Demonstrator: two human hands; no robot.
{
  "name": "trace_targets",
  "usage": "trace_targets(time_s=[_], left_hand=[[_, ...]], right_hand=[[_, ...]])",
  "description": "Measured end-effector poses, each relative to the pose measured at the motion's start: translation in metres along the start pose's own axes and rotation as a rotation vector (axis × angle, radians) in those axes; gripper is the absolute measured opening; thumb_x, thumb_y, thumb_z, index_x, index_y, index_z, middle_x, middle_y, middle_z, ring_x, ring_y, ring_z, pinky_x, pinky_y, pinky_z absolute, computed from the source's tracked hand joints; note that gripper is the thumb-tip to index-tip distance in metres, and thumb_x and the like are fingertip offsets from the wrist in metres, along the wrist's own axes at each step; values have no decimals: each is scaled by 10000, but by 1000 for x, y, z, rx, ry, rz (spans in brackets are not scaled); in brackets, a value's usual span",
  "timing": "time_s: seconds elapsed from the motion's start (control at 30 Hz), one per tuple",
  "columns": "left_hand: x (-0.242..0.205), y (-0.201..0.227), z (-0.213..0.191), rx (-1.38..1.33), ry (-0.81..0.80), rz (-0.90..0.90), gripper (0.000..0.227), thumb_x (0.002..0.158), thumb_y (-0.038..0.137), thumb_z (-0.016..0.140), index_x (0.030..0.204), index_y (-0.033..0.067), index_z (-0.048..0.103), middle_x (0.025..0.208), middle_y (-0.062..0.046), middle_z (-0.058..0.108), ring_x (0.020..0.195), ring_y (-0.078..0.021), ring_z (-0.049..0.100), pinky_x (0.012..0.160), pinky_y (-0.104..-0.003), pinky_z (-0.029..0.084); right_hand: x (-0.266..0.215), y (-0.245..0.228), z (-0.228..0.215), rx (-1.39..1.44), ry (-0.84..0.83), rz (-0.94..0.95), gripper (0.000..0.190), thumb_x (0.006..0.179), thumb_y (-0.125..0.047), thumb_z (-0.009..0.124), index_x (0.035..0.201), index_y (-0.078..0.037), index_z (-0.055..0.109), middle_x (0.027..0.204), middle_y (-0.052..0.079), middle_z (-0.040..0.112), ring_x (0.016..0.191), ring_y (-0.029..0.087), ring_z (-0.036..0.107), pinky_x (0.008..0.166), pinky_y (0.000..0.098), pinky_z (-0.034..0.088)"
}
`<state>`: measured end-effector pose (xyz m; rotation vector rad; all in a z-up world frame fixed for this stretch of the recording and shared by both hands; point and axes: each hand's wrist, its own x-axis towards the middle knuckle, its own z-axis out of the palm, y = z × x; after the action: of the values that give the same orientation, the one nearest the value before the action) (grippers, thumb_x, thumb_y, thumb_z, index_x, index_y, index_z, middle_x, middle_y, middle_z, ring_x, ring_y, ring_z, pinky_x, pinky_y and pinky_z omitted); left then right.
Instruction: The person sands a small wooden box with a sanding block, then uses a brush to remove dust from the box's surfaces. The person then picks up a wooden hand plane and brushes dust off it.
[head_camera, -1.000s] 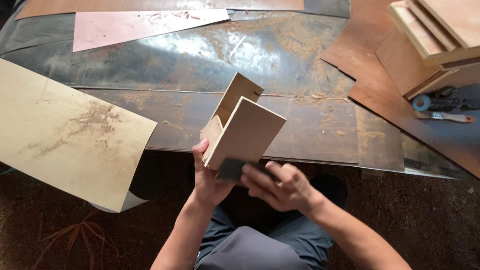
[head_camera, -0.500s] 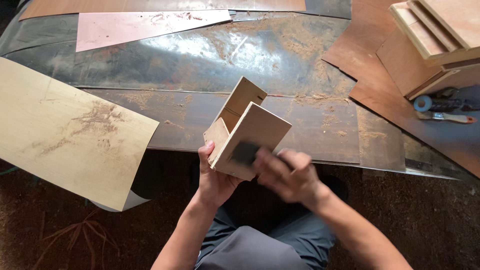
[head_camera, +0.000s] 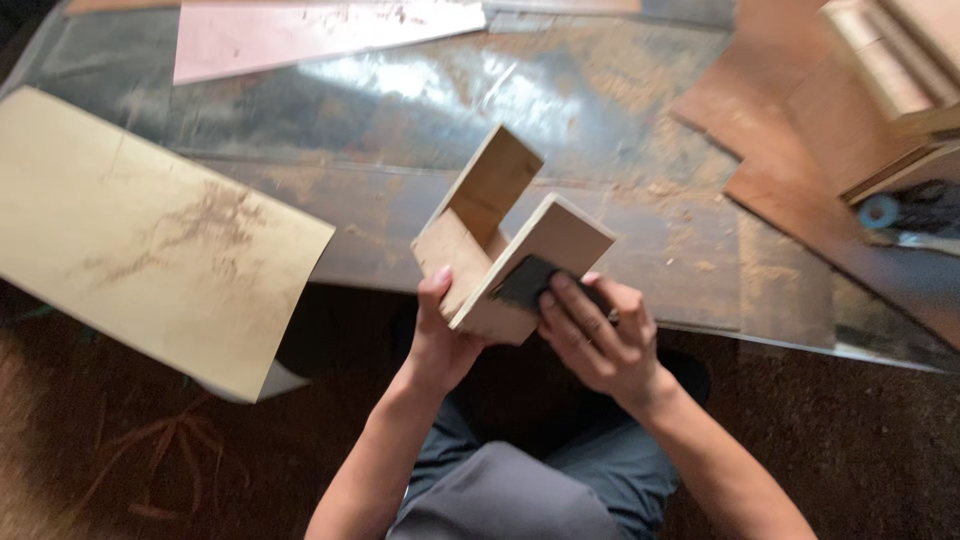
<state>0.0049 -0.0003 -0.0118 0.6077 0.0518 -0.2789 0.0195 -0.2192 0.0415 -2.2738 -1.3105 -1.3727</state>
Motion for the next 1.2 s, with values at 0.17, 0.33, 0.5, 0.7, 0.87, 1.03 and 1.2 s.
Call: trace_targets(time_s=[0.17, 0.33, 0.5, 0.7, 0.87, 1.03, 1.2], left_hand=[[10, -6, -2, 230, 88, 137, 846, 912, 548, 597, 1483, -36, 376, 1286, -207, 600, 1141, -293, 675, 911, -438, 640], [17, -6, 9, 680, 279, 343, 1106, 796, 560, 646, 1498, 63, -49, 1277, -241, 392, 1125, -366, 655, 741, -456, 663], [28, -10, 1, 1068, 388, 469, 1181, 798, 578, 730, 1479, -20, -27, 1325, -291, 289, 1189, -413, 588, 812, -432, 636], [40, 1, -20, 1524, 639, 318, 956, 846, 734, 503, 1359, -39, 269, 1339, -251, 310, 1074, -402, 618, 673, -497, 595], [36, 4, -26, 1509, 651, 300, 939, 848, 751, 440, 1350, -37, 346, 1259, -215, 356, 1026, -381, 606, 629, -478, 596], [17, -6, -21, 1538, 668, 1012, 636, 1003, 526, 553, 1337, -9, 481, 1290, -176, 462, 1121, -334, 552, 948, -420, 505], [-11, -26, 20, 1547, 362, 1353, 385, 864, 241, 642, 1198, 66, 566, 1240, -154, 525, 1151, -334, 556, 978, -440, 499]], right_hand=[[-8, -5, 7, 103, -46, 201, 383, 907, -146, 794, 1221, 44, 686, 1292, 241, 669, 1082, 381, 675, 882, 455, 599], [-18, -25, 17, 242, -17, 508, 488, 953, -154, 715, 1347, 103, 585, 1326, 319, 635, 1098, 438, 698, 917, 448, 601], [-20, -43, 37, 330, -136, 911, 427, 978, -196, 664, 1289, 93, 618, 1026, 287, 720, 907, 421, 746, 794, 441, 610], [-10, -45, 46, 237, -150, 896, 360, 972, -187, 622, 1240, 50, 662, 1054, 244, 740, 905, 412, 722, 771, 465, 602], [-7, -37, 53, 93, -237, 876, 330, 954, -210, 636, 1195, 8, 693, 986, 169, 758, 904, 338, 711, 732, 451, 589], [-25, -31, 47, 182, -187, 877, 384, 1015, -271, 650, 1263, 21, 678, 1010, 162, 742, 959, 318, 684, 782, 440, 588], [-39, -20, 34, 303, -74, 972, 365, 1048, -217, 609, 1323, 19, 647, 1167, 156, 748, 980, 264, 678, 696, 341, 587]])
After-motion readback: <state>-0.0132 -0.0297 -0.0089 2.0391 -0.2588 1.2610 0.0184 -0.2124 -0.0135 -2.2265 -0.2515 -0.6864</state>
